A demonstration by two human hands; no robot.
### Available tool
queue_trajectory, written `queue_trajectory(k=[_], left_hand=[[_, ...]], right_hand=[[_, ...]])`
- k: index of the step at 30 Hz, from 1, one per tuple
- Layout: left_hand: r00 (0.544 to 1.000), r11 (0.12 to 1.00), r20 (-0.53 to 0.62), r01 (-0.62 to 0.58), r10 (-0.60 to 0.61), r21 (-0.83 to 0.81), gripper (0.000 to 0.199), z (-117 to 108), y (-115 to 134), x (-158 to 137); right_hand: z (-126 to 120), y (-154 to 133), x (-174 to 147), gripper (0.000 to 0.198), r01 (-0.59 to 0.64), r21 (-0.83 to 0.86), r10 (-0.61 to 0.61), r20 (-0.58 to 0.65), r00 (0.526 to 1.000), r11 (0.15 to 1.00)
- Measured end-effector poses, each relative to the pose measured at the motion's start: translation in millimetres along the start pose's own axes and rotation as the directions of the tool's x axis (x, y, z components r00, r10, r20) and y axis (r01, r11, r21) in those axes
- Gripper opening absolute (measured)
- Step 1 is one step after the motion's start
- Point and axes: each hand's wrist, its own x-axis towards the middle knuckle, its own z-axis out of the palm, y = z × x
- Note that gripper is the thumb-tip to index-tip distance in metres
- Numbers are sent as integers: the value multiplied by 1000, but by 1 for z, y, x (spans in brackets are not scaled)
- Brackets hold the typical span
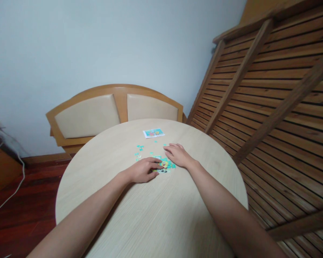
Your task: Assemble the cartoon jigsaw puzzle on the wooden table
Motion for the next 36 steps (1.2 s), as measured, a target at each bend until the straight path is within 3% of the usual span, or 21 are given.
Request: queue_trajectory(k=[6, 11, 17, 19, 22, 26, 33, 36], left_hand=[[1000, 1000, 8, 7, -7, -3, 36, -3, 0, -2], [999, 999, 9, 37, -37, 26, 35, -4, -5, -4], [997, 996, -29, 74, -73, 46, 37, 0, -13, -5], [997, 996, -36, 75, -73, 41, 38, 1, -14, -5], [997, 997, -25, 72, -71, 41, 38, 1, -13, -5], [997, 997, -24, 69, -69, 42, 38, 0, -12, -5], [997, 997, -32, 69, -68, 35, 39, 2, -14, -5], [997, 997, -32, 71, -70, 32, 39, 2, -13, -6]], right_hand=[[-27, 17, -21, 21, 20, 149, -19, -5, 1000, 989], [-35, 25, -33, 24, -66, 373, 15, 138, 990, 925], [-36, 13, -35, 29, -137, 571, -44, 292, 955, 810], [-38, 8, -36, 30, -112, 563, -51, 265, 963, 819], [-43, 4, -38, 24, -96, 425, 8, 203, 979, 900], [-47, 2, -40, 26, -188, 268, 113, 273, 955, 945], [-40, 0, -39, 30, -122, 386, -16, 335, 942, 914], [-39, 1, -39, 31, -123, 391, -11, 322, 947, 912]])
